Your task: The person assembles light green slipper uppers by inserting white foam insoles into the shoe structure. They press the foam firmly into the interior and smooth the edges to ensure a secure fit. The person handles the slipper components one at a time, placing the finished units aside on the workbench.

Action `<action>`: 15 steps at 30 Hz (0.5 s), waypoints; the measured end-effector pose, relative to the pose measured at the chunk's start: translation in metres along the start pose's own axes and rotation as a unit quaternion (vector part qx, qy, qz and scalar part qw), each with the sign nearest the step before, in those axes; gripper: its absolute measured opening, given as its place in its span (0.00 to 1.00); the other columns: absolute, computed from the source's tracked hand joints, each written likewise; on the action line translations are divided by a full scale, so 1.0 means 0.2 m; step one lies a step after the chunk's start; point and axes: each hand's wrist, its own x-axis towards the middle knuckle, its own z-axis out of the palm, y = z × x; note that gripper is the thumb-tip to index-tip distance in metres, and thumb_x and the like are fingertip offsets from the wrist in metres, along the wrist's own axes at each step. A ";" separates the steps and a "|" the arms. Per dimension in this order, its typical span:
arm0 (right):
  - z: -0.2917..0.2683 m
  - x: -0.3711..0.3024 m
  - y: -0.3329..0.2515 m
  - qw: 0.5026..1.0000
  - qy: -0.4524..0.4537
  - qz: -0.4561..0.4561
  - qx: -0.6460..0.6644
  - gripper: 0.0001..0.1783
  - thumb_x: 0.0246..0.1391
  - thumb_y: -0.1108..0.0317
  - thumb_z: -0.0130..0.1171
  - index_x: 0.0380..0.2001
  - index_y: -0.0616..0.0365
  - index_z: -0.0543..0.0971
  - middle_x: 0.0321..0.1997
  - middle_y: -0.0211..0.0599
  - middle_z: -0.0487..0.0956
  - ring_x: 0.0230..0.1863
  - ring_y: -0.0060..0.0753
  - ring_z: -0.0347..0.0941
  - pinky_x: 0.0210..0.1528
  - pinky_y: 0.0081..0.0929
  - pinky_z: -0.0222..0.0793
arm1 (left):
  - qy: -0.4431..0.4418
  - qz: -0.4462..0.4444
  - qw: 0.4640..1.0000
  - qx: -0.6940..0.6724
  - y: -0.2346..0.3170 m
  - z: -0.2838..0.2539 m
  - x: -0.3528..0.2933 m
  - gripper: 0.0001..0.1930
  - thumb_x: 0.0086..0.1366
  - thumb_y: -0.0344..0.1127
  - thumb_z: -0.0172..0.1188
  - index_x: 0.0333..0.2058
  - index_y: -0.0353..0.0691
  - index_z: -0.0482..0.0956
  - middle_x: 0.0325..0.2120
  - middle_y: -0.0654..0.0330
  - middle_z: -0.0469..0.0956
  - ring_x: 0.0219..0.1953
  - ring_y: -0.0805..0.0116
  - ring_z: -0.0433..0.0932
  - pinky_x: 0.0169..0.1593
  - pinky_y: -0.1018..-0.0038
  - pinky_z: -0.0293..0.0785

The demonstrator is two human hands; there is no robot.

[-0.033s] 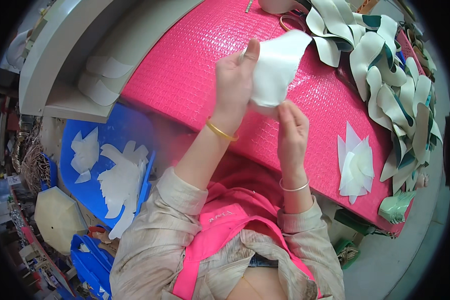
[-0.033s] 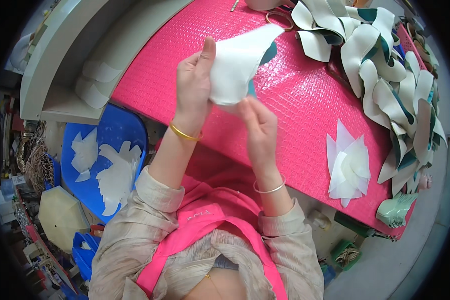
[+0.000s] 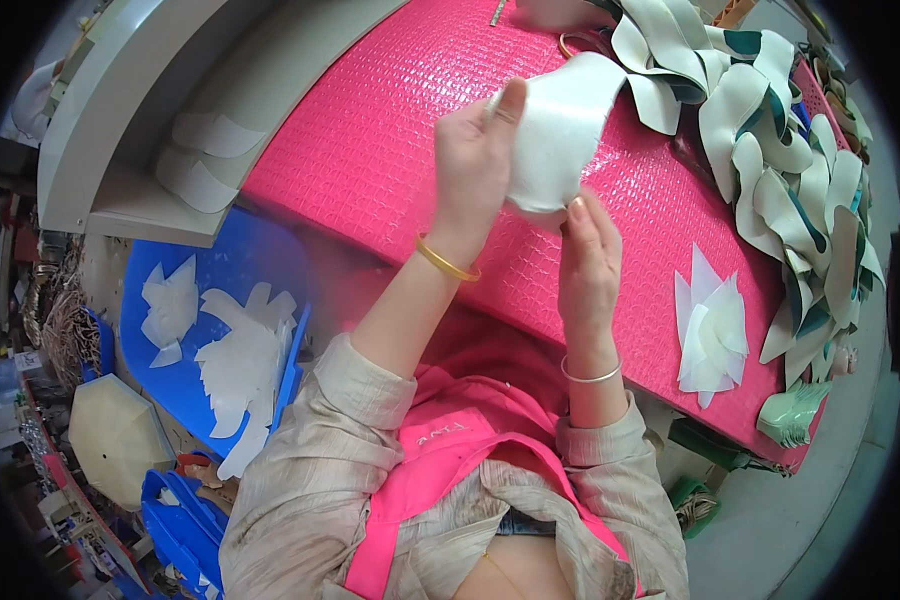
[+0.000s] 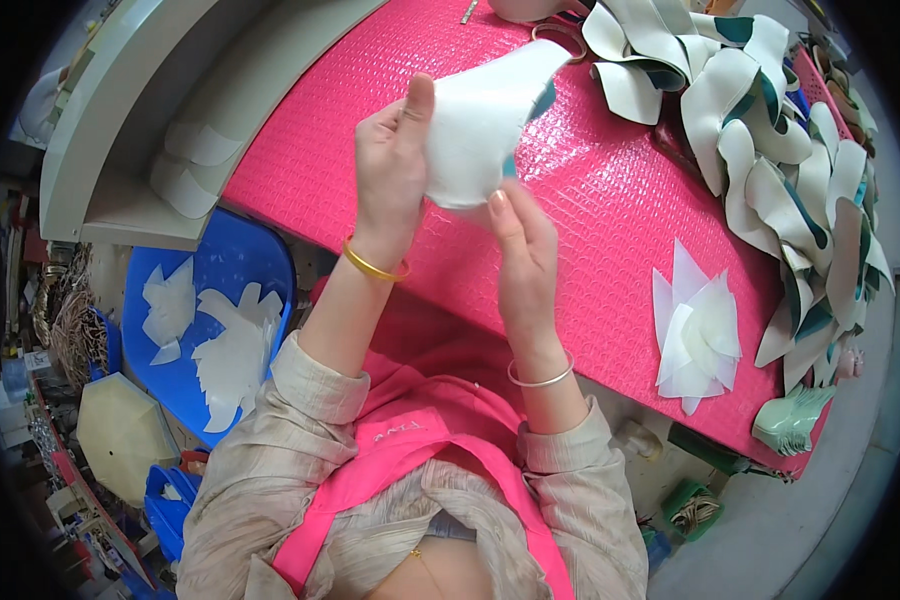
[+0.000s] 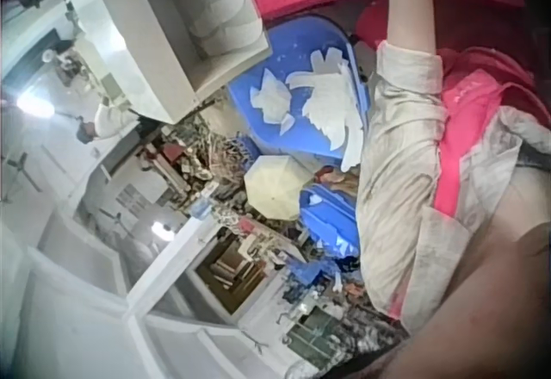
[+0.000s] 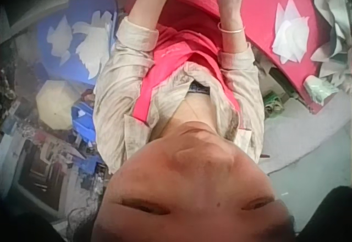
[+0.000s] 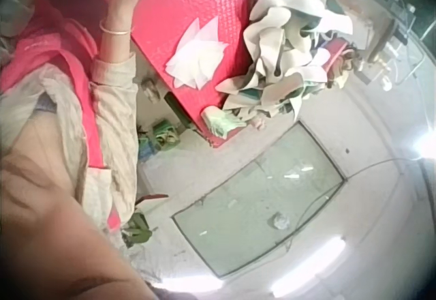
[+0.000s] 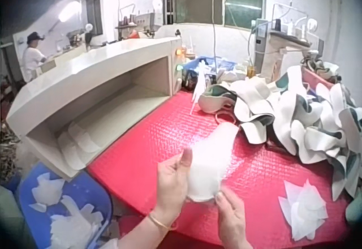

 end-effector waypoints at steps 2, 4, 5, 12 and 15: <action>-0.04 0.05 0.00 0.999 -0.010 -0.019 0.036 0.10 0.58 0.68 0.47 0.36 0.64 0.72 0.33 0.28 0.73 0.36 0.17 0.67 0.43 0.18 0.62 | -0.026 0.084 0.986 0.141 0.00 0.02 -0.05 0.15 0.57 0.42 0.59 0.27 0.32 0.77 0.19 0.62 0.77 0.20 0.78 0.73 0.24 0.79 0.69; -0.12 0.12 -0.02 0.997 0.026 -0.042 0.059 0.10 0.58 0.67 0.47 0.34 0.64 0.72 0.33 0.29 0.73 0.37 0.19 0.68 0.45 0.20 0.62 | -0.119 0.098 0.979 0.130 -0.04 0.00 -0.16 0.11 0.52 0.35 0.63 0.32 0.34 0.78 0.25 0.58 0.78 0.28 0.72 0.76 0.32 0.77 0.71; -0.15 0.13 -0.02 0.999 0.001 -0.032 0.035 0.12 0.58 0.62 0.47 0.33 0.62 0.72 0.32 0.29 0.73 0.35 0.17 0.67 0.40 0.17 0.62 | -0.141 0.145 0.967 0.152 -0.07 -0.01 -0.20 0.11 0.52 0.33 0.63 0.33 0.35 0.78 0.28 0.56 0.78 0.31 0.70 0.77 0.36 0.76 0.72; -0.12 0.25 0.02 0.978 0.017 0.020 -0.208 0.26 0.60 0.48 0.38 0.17 0.55 0.68 0.17 0.21 0.65 0.18 0.12 0.55 0.18 0.20 0.51 | -0.118 0.121 0.963 0.211 -0.18 0.03 -0.34 0.11 0.52 0.26 0.61 0.36 0.34 0.78 0.32 0.54 0.78 0.34 0.66 0.77 0.38 0.75 0.71; -0.17 0.34 0.06 0.986 0.027 0.160 0.022 0.28 0.58 0.44 0.38 0.34 0.61 0.72 0.29 0.34 0.74 0.26 0.21 0.70 0.25 0.21 0.67 | -0.151 0.136 0.955 0.218 -0.14 0.01 -0.33 0.10 0.54 0.28 0.60 0.36 0.33 0.77 0.31 0.56 0.78 0.34 0.68 0.77 0.37 0.75 0.71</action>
